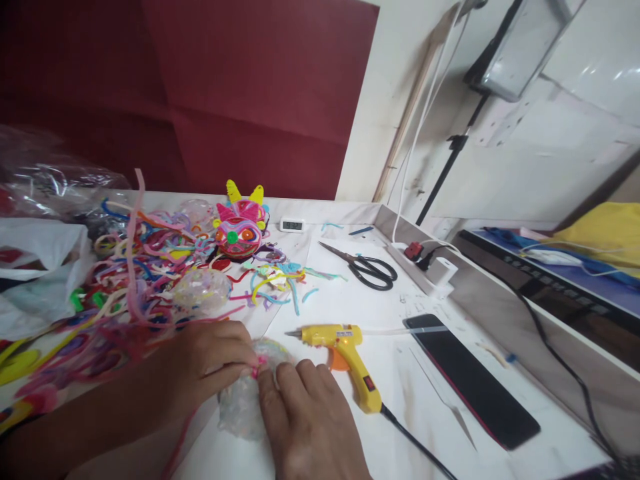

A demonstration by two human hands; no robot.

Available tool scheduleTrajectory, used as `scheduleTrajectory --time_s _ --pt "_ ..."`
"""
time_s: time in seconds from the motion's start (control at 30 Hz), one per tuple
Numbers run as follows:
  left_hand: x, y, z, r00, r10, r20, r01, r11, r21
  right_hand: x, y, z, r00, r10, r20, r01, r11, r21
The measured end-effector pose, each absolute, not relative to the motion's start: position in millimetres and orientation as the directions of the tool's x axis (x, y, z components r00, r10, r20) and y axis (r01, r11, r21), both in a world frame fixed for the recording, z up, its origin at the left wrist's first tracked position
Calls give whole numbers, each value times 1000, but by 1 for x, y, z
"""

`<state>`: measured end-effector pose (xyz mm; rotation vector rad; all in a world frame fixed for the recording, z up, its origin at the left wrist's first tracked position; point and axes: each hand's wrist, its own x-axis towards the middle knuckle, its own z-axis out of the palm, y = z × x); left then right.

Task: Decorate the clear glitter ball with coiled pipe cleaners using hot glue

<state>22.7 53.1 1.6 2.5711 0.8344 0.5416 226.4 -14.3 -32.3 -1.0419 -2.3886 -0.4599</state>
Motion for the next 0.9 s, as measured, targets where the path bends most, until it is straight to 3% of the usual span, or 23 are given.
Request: scheduleTrajectory --time_s 0.1,0.57,0.73,0.9 --pt "21 53 -3 767 583 269 457 -790 409 226 -16 -32 -575 594 562 756 649 86" --pt "22 52 4 749 628 209 499 -743 446 225 -25 -38 -429 645 633 761 635 -132" --pt "24 52 4 726 657 202 522 -718 460 226 -24 -36 -444 631 636 775 626 -80" --pt "24 50 3 720 665 199 528 -710 466 229 -19 -32 -557 621 551 756 655 26"
